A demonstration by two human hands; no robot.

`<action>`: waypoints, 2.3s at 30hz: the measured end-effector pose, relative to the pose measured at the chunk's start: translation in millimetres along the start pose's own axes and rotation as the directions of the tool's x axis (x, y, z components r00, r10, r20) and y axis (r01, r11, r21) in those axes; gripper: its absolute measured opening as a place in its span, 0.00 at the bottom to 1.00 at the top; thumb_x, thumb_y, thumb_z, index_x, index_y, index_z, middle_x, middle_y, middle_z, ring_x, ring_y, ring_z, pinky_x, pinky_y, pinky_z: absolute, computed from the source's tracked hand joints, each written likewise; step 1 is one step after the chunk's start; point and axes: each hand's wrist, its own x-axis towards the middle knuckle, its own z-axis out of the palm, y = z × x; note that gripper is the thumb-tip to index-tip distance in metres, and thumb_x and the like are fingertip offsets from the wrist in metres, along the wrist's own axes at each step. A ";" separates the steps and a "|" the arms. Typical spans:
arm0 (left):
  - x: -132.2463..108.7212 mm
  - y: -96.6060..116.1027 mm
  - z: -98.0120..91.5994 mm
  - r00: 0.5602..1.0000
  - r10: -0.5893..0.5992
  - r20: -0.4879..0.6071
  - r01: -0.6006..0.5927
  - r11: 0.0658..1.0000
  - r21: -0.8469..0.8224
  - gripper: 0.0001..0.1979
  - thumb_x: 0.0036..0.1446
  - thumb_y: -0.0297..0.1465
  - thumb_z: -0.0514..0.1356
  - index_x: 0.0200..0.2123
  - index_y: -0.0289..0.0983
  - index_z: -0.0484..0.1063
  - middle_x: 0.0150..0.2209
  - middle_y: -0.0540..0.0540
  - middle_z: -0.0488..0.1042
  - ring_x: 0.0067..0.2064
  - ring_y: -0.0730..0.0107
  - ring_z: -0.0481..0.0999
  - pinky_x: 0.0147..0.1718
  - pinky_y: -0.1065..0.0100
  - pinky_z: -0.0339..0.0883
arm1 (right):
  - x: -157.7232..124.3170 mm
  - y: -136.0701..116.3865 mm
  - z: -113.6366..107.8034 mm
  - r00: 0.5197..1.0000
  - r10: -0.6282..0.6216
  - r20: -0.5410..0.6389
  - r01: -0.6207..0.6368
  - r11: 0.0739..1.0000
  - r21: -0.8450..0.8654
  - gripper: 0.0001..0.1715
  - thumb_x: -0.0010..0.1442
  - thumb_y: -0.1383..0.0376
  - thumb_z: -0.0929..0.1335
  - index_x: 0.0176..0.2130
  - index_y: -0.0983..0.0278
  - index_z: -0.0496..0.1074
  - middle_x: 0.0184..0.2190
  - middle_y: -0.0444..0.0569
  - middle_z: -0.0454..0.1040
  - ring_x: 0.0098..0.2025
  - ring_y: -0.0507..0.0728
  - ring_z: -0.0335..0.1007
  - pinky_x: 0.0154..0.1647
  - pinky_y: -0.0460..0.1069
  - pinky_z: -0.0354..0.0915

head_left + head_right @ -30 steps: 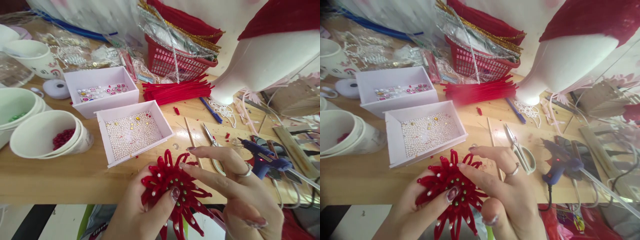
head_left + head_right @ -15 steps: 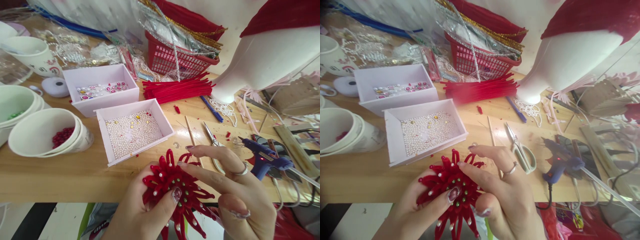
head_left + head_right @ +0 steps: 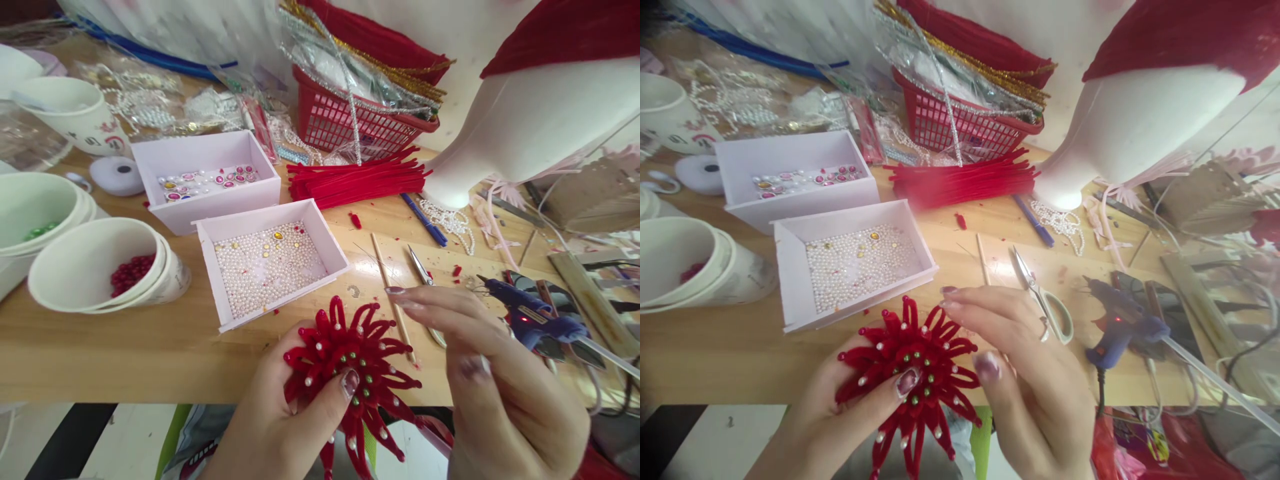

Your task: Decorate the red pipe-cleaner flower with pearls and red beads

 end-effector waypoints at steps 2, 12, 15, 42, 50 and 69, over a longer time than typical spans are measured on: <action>0.0 0.4 0.4 0.999 0.017 -0.032 -0.016 1.000 0.027 0.20 0.51 0.38 0.72 0.47 0.41 0.79 0.40 0.46 0.85 0.43 0.62 0.84 0.44 0.70 0.77 | 3.5 0.0 2.4 1.000 0.007 -0.017 -0.004 0.985 0.170 0.23 0.72 0.73 0.62 0.58 0.52 0.73 0.48 0.44 0.81 0.54 0.57 0.75 0.56 0.53 0.70; -6.2 -1.8 3.0 0.976 0.218 -0.027 -0.213 0.968 0.131 0.13 0.52 0.36 0.69 0.42 0.41 0.79 0.37 0.46 0.85 0.38 0.62 0.84 0.40 0.68 0.76 | -6.1 6.2 8.0 0.974 0.040 -0.222 -0.019 0.995 0.094 0.14 0.71 0.69 0.64 0.52 0.58 0.75 0.23 0.40 0.67 0.22 0.51 0.65 0.27 0.50 0.67; -10.9 -6.6 -0.1 0.939 0.338 -0.065 -0.309 0.911 0.274 0.13 0.53 0.37 0.67 0.42 0.42 0.78 0.39 0.44 0.84 0.39 0.60 0.84 0.40 0.66 0.75 | -6.1 9.8 -6.0 0.955 0.017 -0.297 -0.025 0.999 -0.026 0.12 0.72 0.67 0.64 0.50 0.58 0.75 0.20 0.38 0.64 0.18 0.49 0.60 0.20 0.47 0.60; -42.5 3.6 -10.0 0.960 0.273 0.056 -0.278 0.954 0.114 0.14 0.44 0.32 0.73 0.36 0.35 0.80 0.31 0.47 0.84 0.37 0.61 0.83 0.36 0.68 0.75 | 6.3 -28.7 -34.9 0.991 -0.105 0.087 0.119 0.975 -0.187 0.15 0.73 0.57 0.61 0.36 0.60 0.68 0.24 0.43 0.73 0.25 0.53 0.69 0.30 0.47 0.60; -57.0 16.2 -13.6 0.960 0.279 -0.003 -0.279 0.960 -0.022 0.07 0.52 0.34 0.68 0.34 0.38 0.76 0.28 0.54 0.80 0.29 0.73 0.80 0.26 0.77 0.71 | 22.5 6.9 -73.7 0.998 -0.018 0.067 0.058 0.755 -0.653 0.17 0.68 0.59 0.59 0.29 0.60 0.68 0.18 0.46 0.68 0.22 0.58 0.64 0.27 0.50 0.54; -77.1 16.2 -19.0 0.876 0.483 0.004 -0.480 0.871 -0.107 0.15 0.50 0.39 0.71 0.38 0.37 0.78 0.31 0.51 0.82 0.38 0.64 0.83 0.34 0.71 0.74 | -0.5 -0.6 -60.3 0.920 -0.259 -0.295 0.066 0.843 -0.533 0.17 0.73 0.58 0.59 0.43 0.60 0.74 0.17 0.42 0.69 0.23 0.57 0.70 0.30 0.52 0.64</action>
